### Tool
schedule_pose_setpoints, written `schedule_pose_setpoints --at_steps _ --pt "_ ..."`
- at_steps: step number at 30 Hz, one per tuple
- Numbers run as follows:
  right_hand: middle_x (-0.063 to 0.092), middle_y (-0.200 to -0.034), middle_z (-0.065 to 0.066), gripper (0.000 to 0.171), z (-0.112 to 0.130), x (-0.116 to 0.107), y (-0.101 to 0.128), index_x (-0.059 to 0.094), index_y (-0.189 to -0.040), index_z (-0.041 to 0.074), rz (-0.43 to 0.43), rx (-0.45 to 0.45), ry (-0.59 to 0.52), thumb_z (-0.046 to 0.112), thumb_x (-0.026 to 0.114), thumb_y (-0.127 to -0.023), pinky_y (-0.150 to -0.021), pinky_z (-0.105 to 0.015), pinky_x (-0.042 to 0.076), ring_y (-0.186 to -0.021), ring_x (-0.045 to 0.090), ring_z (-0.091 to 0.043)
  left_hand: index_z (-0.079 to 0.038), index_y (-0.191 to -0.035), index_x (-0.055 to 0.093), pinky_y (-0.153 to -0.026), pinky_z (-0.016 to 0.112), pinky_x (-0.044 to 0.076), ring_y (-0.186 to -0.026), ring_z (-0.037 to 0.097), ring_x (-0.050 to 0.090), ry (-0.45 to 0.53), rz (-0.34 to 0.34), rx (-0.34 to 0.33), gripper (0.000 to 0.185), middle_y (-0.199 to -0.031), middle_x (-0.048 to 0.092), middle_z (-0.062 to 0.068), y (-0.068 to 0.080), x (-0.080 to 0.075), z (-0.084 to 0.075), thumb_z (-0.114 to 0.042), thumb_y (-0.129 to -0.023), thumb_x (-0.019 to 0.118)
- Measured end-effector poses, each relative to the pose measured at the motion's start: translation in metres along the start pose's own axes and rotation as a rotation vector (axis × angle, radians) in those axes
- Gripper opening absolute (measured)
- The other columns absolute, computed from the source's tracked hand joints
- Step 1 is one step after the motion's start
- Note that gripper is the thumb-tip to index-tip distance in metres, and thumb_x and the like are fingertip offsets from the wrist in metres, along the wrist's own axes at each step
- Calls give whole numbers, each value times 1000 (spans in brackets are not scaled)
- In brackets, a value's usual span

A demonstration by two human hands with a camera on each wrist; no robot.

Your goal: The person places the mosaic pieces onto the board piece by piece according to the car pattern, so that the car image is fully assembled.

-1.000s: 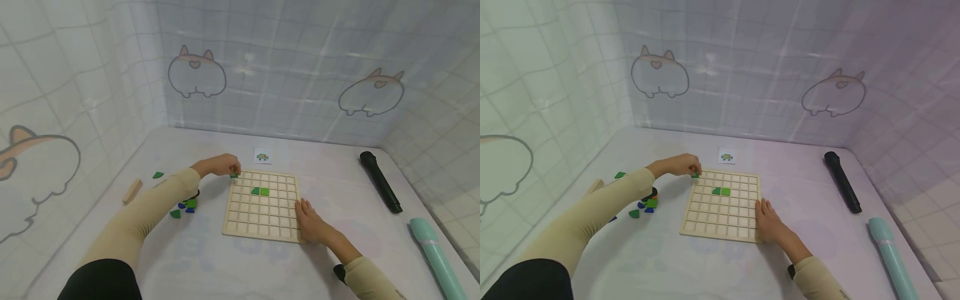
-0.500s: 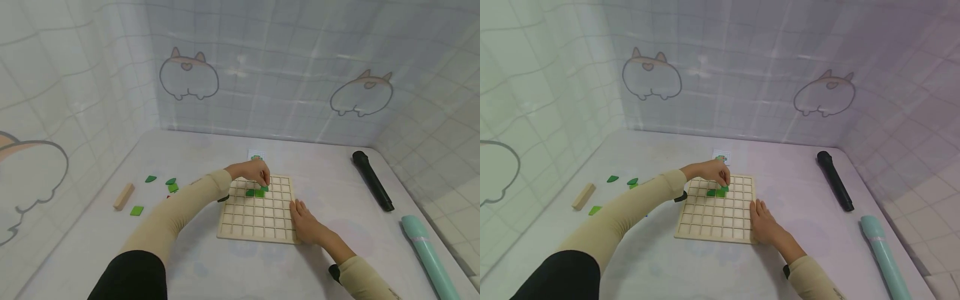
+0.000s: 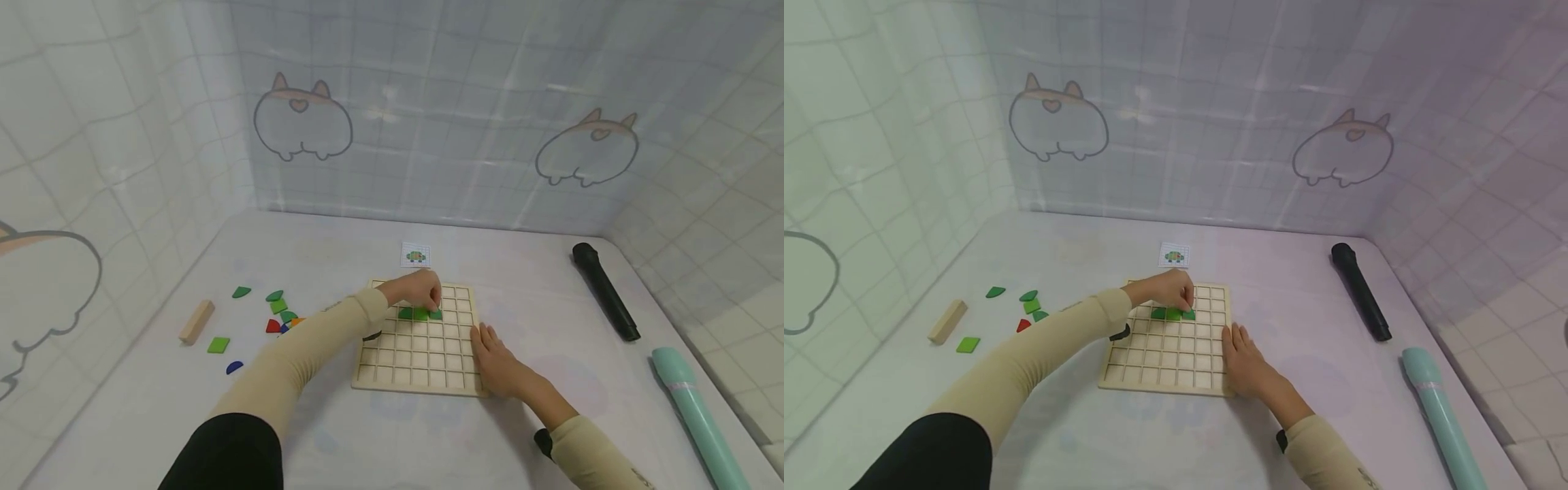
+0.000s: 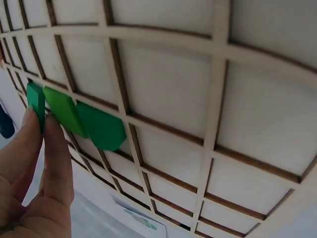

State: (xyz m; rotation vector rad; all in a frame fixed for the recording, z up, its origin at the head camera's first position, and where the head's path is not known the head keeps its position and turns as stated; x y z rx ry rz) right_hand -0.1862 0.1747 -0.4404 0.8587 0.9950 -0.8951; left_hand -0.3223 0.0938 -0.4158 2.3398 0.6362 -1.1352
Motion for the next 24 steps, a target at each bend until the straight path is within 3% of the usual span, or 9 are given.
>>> schedule_pose_setpoints --at_steps 8,17,24 --pt "10 -144 -41 47 1 0 -1 16 -140 -19 -2 3 -13 0 30 -100 -105 -60 16 -134 7 -52 -3 -87 72 -69 23 49 -79 13 61 -79 15 27 5 -84 66 0 5 5 -10 -6 -83 72" --pt "11 -144 -41 47 3 1 0 18 -140 -20 -7 -1 -16 1 31 -100 -105 -60 18 -134 9 -53 -8 -78 72 -73 22 50 -84 14 62 -113 -30 73 7 -83 66 -2 5 8 -16 -2 -80 75" --pt "11 -143 -43 46 4 -2 2 18 -139 -21 -12 -23 3 0 30 -100 -106 -58 17 -133 9 -54 -5 -88 70 -75 24 49 -86 15 61 -147 -44 85 6 -91 66 2 9 4 -19 -6 -82 73"
Point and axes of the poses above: each hand's wrist, its own y-axis away from the middle knuckle, its own x-axis out of the palm, z = x × y, the point moved 9 cm from there along -y, towards the middle knuckle
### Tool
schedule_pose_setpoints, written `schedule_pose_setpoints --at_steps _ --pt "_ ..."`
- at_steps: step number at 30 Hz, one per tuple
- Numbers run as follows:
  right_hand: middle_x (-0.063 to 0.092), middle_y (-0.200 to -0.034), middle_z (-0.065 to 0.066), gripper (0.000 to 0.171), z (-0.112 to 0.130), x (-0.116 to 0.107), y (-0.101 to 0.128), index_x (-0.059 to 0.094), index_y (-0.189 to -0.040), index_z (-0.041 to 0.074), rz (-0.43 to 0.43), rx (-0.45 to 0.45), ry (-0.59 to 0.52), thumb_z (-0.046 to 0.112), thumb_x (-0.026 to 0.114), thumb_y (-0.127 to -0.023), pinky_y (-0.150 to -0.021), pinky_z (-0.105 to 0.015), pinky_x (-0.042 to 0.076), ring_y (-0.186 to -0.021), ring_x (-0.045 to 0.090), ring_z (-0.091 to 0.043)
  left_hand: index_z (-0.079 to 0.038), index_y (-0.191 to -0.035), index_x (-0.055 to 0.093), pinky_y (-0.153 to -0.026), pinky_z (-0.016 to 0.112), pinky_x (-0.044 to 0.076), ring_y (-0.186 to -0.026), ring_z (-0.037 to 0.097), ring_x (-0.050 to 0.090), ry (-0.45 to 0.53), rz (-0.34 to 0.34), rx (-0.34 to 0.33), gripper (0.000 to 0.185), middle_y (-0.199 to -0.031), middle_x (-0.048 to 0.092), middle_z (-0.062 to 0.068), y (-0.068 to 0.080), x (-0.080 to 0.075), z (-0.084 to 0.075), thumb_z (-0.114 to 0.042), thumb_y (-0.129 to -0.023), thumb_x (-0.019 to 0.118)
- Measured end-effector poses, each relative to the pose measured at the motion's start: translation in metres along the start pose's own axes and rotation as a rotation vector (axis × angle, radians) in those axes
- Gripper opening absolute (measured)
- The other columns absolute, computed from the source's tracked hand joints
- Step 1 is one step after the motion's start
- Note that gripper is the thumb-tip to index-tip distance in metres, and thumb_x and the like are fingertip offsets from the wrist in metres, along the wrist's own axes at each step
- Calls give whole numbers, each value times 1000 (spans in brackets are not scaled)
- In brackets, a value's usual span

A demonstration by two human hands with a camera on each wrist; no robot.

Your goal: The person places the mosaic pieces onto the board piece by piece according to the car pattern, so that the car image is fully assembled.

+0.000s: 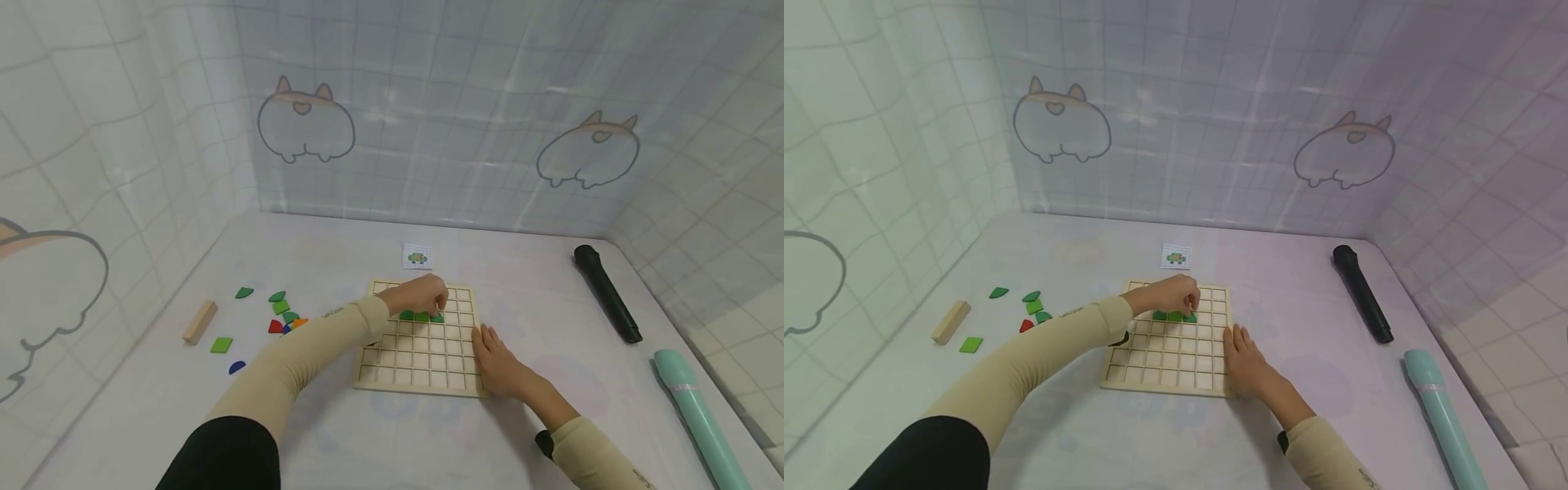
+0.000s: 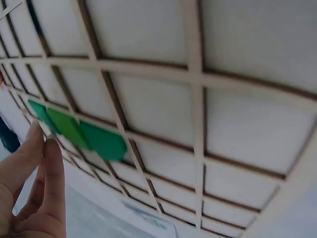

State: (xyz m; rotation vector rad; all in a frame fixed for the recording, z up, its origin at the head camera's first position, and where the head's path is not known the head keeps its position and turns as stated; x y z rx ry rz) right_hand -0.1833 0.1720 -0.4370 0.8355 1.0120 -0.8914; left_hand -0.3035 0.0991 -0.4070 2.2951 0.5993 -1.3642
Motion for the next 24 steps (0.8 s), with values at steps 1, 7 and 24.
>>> schedule_pose_setpoints --at_steps 1,7,24 --pt "11 -143 -43 46 0 0 0 17 -139 -21 0 -1 0 0 30 -100 -106 -58 17 -133 9 -53 -5 -89 70 -75 24 48 -87 15 60 7 -5 6 7 -91 65 2 2 -2 1 -6 -83 73" --pt "11 -143 -42 47 -2 2 -1 17 -139 -21 -7 -4 2 0 30 -99 -105 -59 17 -133 9 -53 -1 -91 68 -78 27 48 -89 18 59 89 -91 -11 9 -91 64 3 27 -32 20 -6 -84 72" --pt "11 -143 -43 48 0 1 1 16 -139 -22 1 -14 29 -2 32 -98 -104 -60 19 -133 10 -54 5 -111 62 -87 44 48 -105 36 56 125 -216 -298 31 -113 60 21 181 -76 139 -7 -84 71"
Point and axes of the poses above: each hand's wrist, its own y-axis away from the middle knuckle, its own x-axis out of the palm, z = x × y, the point moved 9 cm from there along -y, towards the middle knuckle
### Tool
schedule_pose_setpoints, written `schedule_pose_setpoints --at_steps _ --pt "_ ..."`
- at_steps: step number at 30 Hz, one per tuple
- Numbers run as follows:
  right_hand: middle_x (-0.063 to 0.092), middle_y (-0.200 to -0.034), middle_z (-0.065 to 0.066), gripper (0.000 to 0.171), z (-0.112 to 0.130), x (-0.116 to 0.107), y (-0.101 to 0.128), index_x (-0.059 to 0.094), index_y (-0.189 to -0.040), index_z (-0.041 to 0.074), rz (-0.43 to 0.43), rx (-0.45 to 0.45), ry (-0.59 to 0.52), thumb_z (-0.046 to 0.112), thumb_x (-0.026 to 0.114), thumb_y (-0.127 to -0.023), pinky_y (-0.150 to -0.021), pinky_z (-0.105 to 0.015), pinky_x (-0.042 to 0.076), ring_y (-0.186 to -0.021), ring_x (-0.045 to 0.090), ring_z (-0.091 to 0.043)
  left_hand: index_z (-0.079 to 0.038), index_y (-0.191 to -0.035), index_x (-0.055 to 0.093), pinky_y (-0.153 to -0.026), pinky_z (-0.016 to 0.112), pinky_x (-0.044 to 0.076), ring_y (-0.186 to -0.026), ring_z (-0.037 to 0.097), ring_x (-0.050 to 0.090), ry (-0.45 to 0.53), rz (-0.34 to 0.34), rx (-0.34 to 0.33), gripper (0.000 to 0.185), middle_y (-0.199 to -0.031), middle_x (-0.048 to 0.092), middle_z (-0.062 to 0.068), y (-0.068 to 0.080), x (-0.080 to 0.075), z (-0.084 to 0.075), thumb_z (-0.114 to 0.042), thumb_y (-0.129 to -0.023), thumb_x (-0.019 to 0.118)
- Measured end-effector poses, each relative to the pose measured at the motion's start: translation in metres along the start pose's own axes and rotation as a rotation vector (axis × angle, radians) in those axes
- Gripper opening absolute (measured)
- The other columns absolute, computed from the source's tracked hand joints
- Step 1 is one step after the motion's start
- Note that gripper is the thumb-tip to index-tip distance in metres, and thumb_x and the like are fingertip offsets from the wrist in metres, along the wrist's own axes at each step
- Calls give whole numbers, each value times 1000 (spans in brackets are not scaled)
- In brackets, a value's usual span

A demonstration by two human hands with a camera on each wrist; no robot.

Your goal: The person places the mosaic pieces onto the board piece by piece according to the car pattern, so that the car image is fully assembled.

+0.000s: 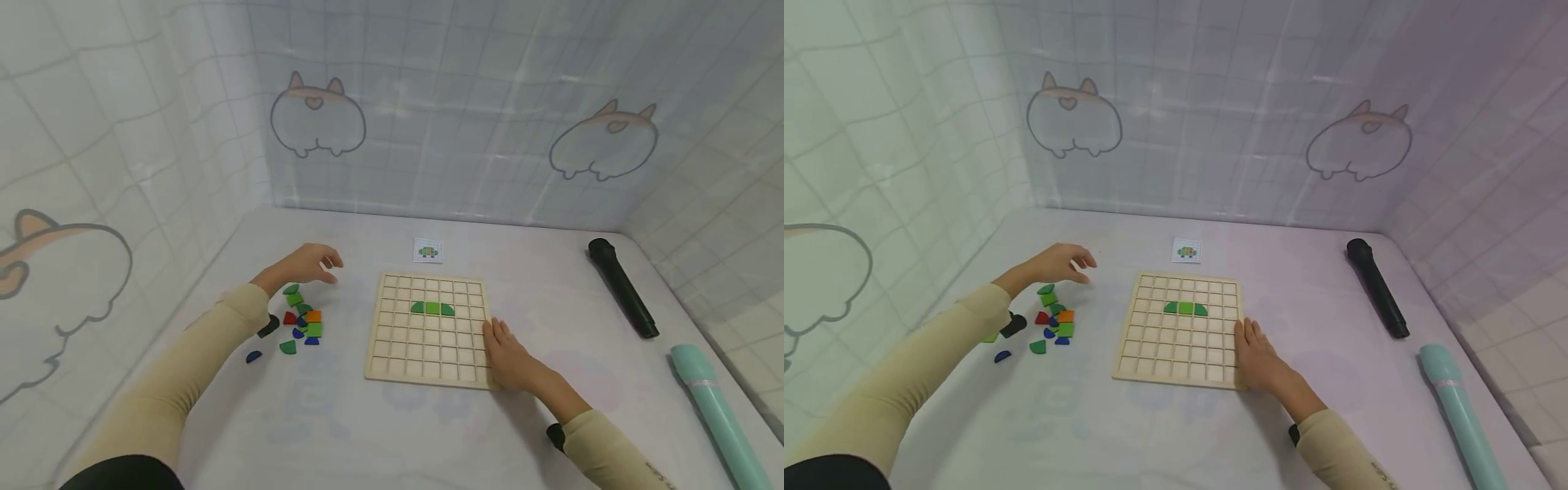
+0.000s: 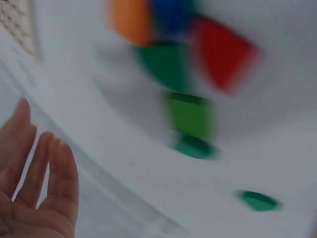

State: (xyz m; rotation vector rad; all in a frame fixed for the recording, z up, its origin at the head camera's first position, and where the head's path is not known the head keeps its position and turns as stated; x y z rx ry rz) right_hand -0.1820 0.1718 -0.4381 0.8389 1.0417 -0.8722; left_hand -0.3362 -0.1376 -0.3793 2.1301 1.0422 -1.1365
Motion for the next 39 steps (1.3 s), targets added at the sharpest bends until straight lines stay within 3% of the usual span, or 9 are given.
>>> schedule_pose_setpoints --at_steps 6,12,21,31,35,39 --pt "10 -144 -42 49 -4 2 0 14 -140 -21 7 16 -10 -2 32 -99 -105 -60 17 -133 8 -53 9 -108 60 -87 48 46 -100 38 54 -63 -28 -183 23 -108 59 24 29 -3 54 -1 -87 64" --pt "9 -144 -41 48 -4 3 0 13 -140 -20 12 18 -20 1 30 -100 -105 -60 16 -134 7 -52 10 -107 58 -85 45 47 -92 34 52 -66 20 -312 23 -104 57 23 43 3 79 -3 -88 62" --pt "9 -144 -42 48 -2 1 1 13 -140 -21 10 9 -13 -2 29 -99 -104 -61 17 -133 8 -54 8 -100 58 -82 43 47 -86 32 52 -43 -9 -340 20 -95 58 20 47 2 88 -5 -87 65" --pt "8 -144 -42 48 -5 1 1 13 -140 -20 11 16 -14 -1 29 -99 -104 -61 17 -134 7 -53 7 -97 52 -77 39 46 -84 30 49 -60 55 -360 20 -91 55 16 43 7 91 -6 -88 64" --pt "8 -145 -41 48 -5 2 1 12 -141 -20 17 24 -30 0 28 -100 -105 -60 16 -134 6 -52 4 -93 53 -74 37 46 -82 29 49 -53 37 -327 16 -88 55 14 42 3 85 -6 -87 64" --pt "7 -145 -41 49 -5 2 1 12 -141 -19 16 21 -21 0 28 -100 -105 -60 16 -134 6 -52 3 -90 56 -71 36 47 -80 28 51 -26 -24 -282 9 -87 57 14 37 -5 80 -3 -87 62"
Point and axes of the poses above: each hand's wrist, its own y-axis away from the middle knuckle, its own x-axis out of the palm, z = x × y, the point moved 9 cm from there along -y, towards the middle knuckle
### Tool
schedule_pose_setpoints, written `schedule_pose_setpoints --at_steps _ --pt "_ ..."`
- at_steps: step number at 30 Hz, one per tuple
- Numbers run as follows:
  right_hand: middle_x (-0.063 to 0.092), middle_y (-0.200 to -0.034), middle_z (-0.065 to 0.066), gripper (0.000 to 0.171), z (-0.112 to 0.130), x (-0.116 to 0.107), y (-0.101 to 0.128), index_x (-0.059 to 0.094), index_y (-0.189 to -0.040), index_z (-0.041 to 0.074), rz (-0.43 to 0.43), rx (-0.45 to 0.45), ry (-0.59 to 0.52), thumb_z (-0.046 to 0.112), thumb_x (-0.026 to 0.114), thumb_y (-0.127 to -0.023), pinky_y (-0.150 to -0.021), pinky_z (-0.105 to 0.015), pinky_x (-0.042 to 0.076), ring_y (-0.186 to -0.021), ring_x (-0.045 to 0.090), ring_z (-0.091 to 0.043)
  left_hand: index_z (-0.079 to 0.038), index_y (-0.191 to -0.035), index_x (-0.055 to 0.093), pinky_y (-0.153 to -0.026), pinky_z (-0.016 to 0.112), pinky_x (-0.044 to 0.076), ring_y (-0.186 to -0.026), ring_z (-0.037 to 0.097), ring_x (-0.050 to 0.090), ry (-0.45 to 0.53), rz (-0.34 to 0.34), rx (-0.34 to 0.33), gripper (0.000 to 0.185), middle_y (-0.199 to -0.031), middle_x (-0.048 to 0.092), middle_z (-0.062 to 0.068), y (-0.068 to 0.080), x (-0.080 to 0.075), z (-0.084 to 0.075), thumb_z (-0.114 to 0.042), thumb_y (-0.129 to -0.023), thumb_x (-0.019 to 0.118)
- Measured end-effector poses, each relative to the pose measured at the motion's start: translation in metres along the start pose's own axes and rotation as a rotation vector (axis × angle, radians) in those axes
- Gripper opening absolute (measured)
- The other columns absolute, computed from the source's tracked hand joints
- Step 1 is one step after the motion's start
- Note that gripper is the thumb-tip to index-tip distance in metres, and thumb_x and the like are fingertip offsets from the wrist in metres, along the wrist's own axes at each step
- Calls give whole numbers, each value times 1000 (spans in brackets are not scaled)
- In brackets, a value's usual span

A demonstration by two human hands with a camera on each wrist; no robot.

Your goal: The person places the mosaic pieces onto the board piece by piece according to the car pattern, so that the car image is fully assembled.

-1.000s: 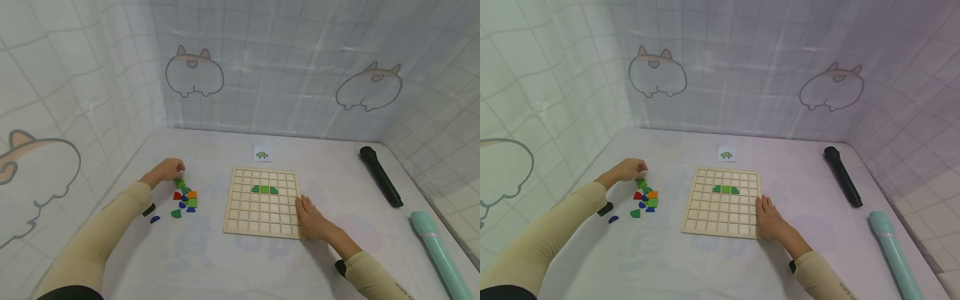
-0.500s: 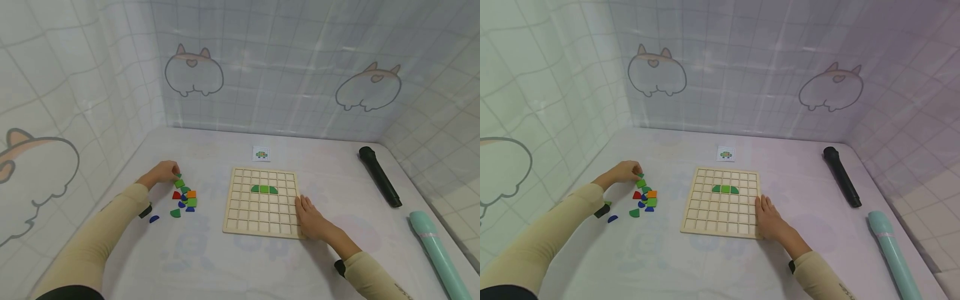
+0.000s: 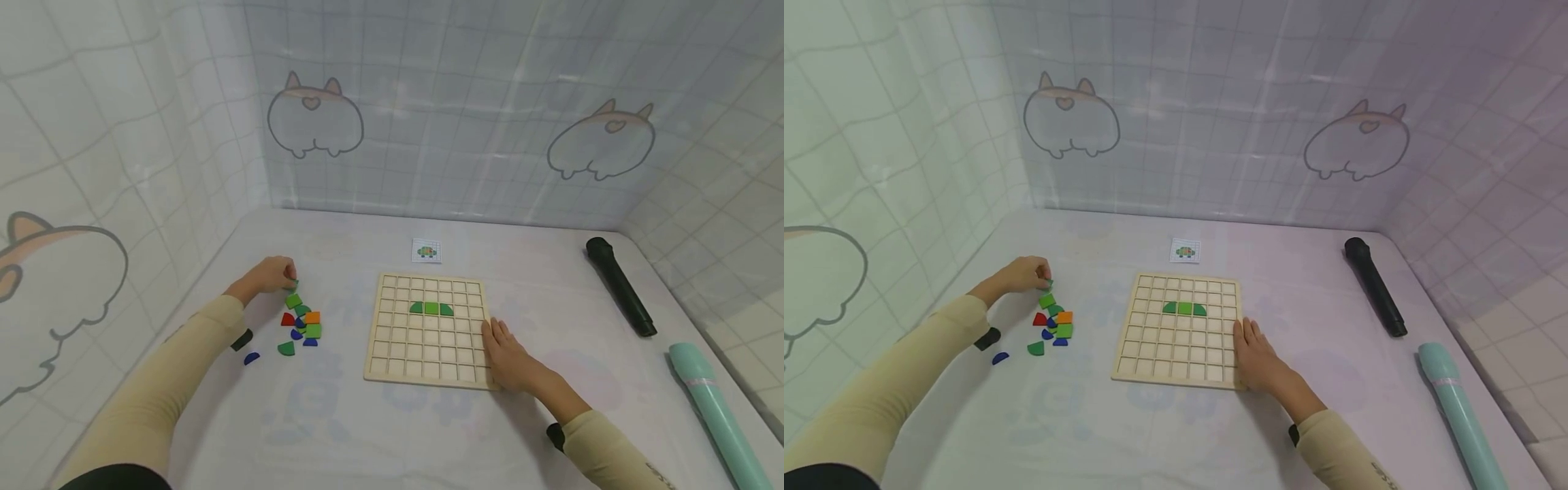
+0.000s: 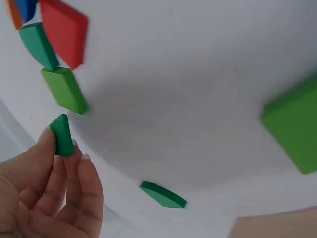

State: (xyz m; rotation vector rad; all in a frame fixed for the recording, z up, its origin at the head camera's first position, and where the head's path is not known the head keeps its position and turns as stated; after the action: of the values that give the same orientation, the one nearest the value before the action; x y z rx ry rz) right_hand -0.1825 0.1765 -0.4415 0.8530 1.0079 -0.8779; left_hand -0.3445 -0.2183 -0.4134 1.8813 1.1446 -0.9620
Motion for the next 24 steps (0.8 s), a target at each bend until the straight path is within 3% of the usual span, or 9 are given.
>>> schedule_pose_setpoints --at_steps 6,10,14,20,24 --pt "7 -145 -41 49 1 -2 -1 12 -141 -19 0 4 1 -2 28 -99 -105 -60 16 -134 6 -52 9 -102 60 -78 41 49 -87 32 55 104 -93 -6 16 -100 60 21 -6 -10 -16 -2 -92 57" --pt "8 -145 -41 48 2 -3 -2 13 -141 -20 2 10 2 -1 27 -99 -105 -60 16 -134 6 -53 10 -111 62 -78 39 50 -86 30 60 192 -125 -4 23 -105 61 23 -10 -11 -35 -3 -93 57" --pt "8 -144 -41 48 2 -3 -2 13 -140 -20 3 15 9 -2 29 -99 -104 -61 17 -134 7 -53 9 -111 63 -77 37 51 -83 28 63 269 -94 15 24 -103 64 20 -15 -4 -61 -4 -92 60" --pt "8 -145 -41 48 3 -3 -3 13 -141 -20 3 19 -2 -1 29 -99 -105 -60 16 -134 7 -53 6 -103 67 -79 38 52 -78 22 66 365 -4 6 17 -97 67 16 -22 19 -102 -5 -90 65" --pt "8 -145 -41 48 4 -3 -4 13 -141 -20 2 23 -17 -1 29 -99 -105 -60 16 -134 6 -53 6 -97 67 -78 39 53 -77 24 67 406 59 62 13 -91 67 14 -24 38 -133 -3 -88 67"
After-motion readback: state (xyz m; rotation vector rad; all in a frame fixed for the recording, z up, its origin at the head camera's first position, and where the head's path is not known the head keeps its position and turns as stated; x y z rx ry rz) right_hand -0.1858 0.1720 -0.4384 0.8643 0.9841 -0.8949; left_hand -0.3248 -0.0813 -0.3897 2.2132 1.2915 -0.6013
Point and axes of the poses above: each hand's wrist, its own y-axis away from the middle knuckle, its own x-axis out of the palm, z = x × y, the point moved 9 cm from there along -y, towards the middle knuckle
